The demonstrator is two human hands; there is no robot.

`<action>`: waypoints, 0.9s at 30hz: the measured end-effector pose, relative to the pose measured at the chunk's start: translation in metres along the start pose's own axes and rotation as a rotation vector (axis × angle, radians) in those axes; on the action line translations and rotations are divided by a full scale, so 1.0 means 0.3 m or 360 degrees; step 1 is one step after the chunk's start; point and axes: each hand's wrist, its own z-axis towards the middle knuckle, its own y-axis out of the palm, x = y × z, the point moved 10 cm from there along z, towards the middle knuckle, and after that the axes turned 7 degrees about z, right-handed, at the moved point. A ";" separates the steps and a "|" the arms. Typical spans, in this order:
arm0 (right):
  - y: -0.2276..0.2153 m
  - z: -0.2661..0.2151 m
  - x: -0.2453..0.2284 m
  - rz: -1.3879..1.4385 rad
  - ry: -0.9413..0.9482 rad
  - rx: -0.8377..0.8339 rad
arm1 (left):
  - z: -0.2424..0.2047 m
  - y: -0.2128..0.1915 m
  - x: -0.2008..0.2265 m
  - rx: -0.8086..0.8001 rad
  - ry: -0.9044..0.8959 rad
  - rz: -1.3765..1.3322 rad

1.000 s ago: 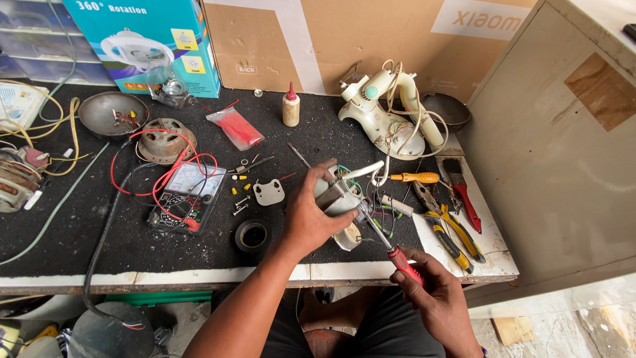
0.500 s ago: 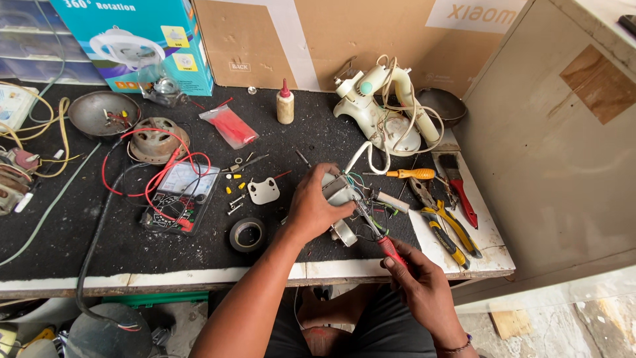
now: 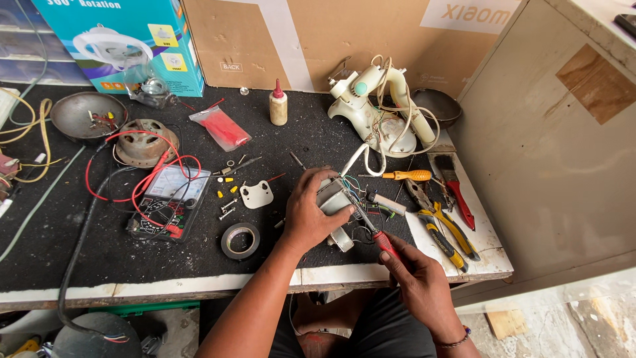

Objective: The person disassembles a small electrical motor using a screwdriver, removing screws and separating the housing to expose the internal components. The person then reassembles the motor by aligning the parts and tightening the screws.

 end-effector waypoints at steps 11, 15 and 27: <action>-0.002 -0.003 -0.023 0.0049 -0.0017 -0.0016 | -0.008 0.000 -0.004 0.0030 0.0005 0.0011; -0.002 0.008 -0.026 0.0043 -0.0023 -0.0029 | -0.003 -0.005 0.001 0.0026 0.0006 0.0010; 0.146 0.033 0.177 0.1921 0.0765 -0.0895 | -0.006 0.001 -0.007 -0.0012 0.0043 0.0029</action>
